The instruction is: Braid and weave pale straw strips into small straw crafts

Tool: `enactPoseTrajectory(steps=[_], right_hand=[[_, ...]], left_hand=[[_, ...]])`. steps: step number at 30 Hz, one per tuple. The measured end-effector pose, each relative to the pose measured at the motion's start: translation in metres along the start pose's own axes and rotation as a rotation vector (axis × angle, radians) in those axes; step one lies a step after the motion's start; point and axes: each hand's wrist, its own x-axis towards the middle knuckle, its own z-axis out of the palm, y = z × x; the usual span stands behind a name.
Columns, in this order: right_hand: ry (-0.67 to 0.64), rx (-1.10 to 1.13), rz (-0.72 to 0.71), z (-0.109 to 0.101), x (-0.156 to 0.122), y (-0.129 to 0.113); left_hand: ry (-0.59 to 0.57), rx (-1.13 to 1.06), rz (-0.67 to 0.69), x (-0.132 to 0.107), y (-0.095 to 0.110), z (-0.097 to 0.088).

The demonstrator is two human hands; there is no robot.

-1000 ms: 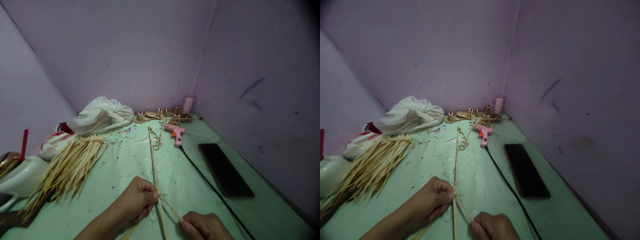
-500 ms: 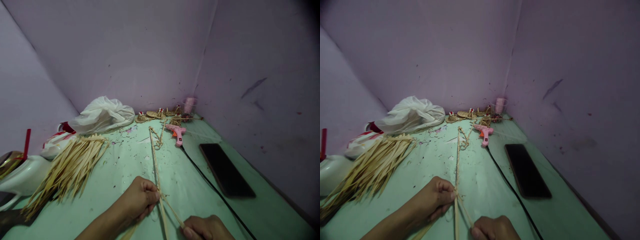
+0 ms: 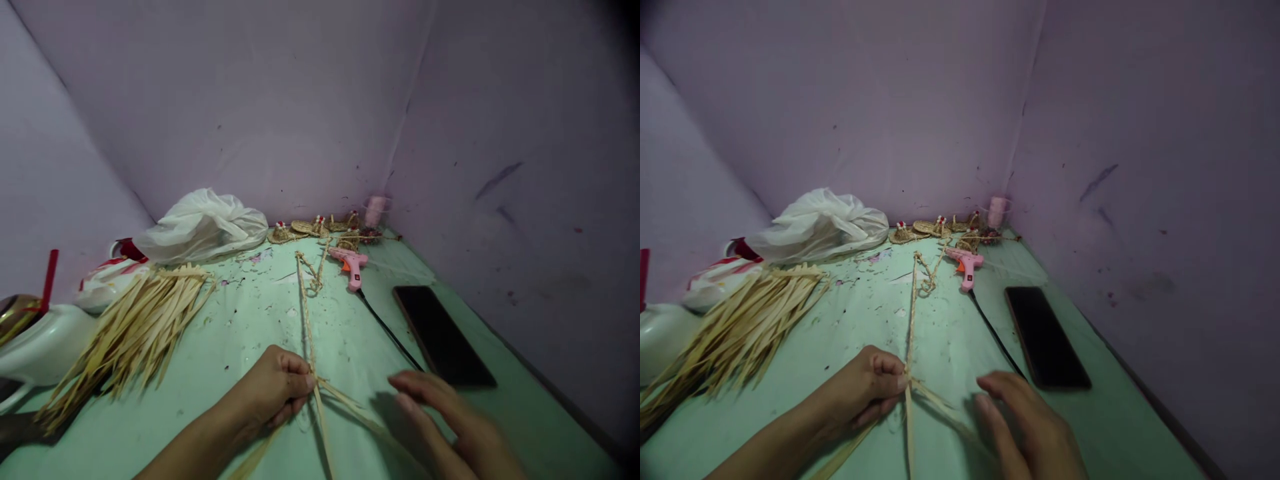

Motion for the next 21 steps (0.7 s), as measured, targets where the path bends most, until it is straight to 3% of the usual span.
enactPoseTrajectory(steps=[2,4,6,8,12,16,18,21], right_hand=[[-0.043,0.062,-0.031,0.01,0.013,-0.019],[-0.2,0.115,-0.028,0.026,0.028,-0.035],[-0.396,0.094,-0.06,0.043,0.04,-0.042],[-0.468,0.027,-0.038,0.056,0.048,-0.041],[-0.406,-0.007,0.027,0.063,0.052,-0.03],[-0.418,0.037,0.12,0.059,0.047,-0.035],[-0.356,-0.021,0.108,0.059,0.039,-0.041],[-0.22,-0.16,-0.019,0.067,0.023,-0.045]], left_hand=[[-0.002,0.004,0.015,-0.001,0.001,0.0],[0.001,0.011,0.035,-0.001,0.0,0.0],[0.011,0.027,0.048,-0.001,-0.001,0.0],[0.027,0.054,0.047,-0.001,-0.002,0.0],[0.077,0.139,0.049,0.0,-0.003,0.003],[0.205,0.246,0.088,0.003,-0.007,0.006],[0.264,0.279,0.084,0.005,-0.009,0.007],[0.288,0.25,0.056,0.006,-0.011,0.011]])
